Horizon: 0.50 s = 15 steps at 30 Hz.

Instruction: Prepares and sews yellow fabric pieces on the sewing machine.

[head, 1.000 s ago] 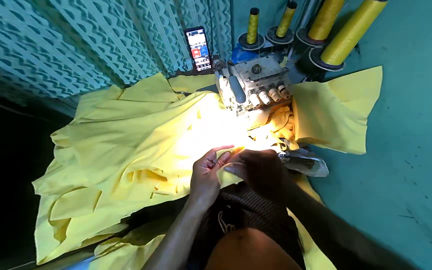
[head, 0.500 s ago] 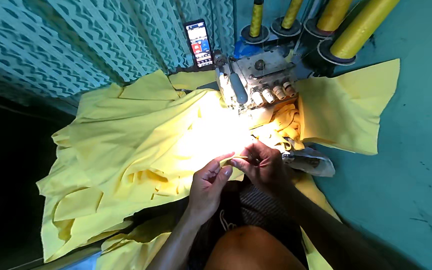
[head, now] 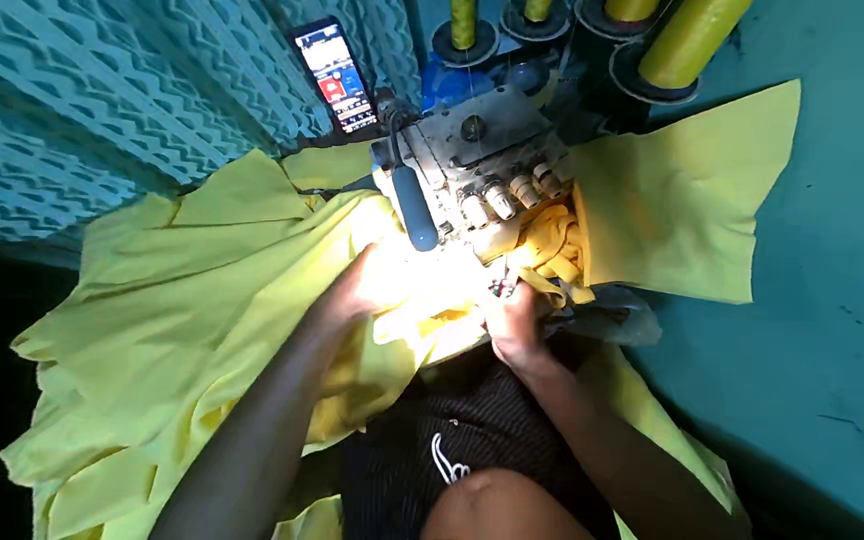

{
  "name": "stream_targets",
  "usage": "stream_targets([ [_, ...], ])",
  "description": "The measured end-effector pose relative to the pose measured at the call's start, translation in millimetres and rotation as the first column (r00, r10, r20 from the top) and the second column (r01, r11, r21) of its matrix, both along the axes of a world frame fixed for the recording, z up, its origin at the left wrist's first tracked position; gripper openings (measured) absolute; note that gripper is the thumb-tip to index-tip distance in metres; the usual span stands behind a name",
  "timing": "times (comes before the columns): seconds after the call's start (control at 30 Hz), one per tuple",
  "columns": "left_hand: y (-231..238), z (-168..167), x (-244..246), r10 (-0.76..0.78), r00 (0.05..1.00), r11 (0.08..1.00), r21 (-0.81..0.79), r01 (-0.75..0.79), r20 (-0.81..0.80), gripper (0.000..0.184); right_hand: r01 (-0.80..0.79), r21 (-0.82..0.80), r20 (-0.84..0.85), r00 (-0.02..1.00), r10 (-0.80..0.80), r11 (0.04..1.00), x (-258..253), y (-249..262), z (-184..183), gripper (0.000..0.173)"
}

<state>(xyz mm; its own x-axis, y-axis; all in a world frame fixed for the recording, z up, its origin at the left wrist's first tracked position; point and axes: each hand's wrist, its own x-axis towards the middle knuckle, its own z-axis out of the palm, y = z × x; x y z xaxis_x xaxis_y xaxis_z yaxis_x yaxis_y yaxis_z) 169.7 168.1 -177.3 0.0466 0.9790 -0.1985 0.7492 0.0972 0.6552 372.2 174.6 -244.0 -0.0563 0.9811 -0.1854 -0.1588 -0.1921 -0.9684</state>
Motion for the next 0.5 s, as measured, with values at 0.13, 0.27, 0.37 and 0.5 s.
stream_targets([
  [0.13,-1,16,-14,0.104,0.994,0.993,-0.056,-0.105,-0.028,0.014,-0.03,0.044,0.007,1.0,0.03,0.999,-23,-5,-9,0.027],
  [0.27,0,19,-21,0.063,0.997,0.997,-0.037,-0.064,-0.048,0.019,0.021,0.081,0.129,0.991,-0.032,0.996,-29,-6,-6,0.024],
  [0.37,4,18,-26,0.031,0.999,0.999,-0.034,-0.033,-0.04,0.018,0.028,0.081,0.201,0.979,-0.044,0.996,-29,-5,-5,0.025],
  [0.5,11,26,-31,0.078,0.997,0.996,-0.041,-0.079,-0.012,0.016,0.019,0.071,0.232,0.972,-0.035,0.997,-31,-3,-7,0.023],
])
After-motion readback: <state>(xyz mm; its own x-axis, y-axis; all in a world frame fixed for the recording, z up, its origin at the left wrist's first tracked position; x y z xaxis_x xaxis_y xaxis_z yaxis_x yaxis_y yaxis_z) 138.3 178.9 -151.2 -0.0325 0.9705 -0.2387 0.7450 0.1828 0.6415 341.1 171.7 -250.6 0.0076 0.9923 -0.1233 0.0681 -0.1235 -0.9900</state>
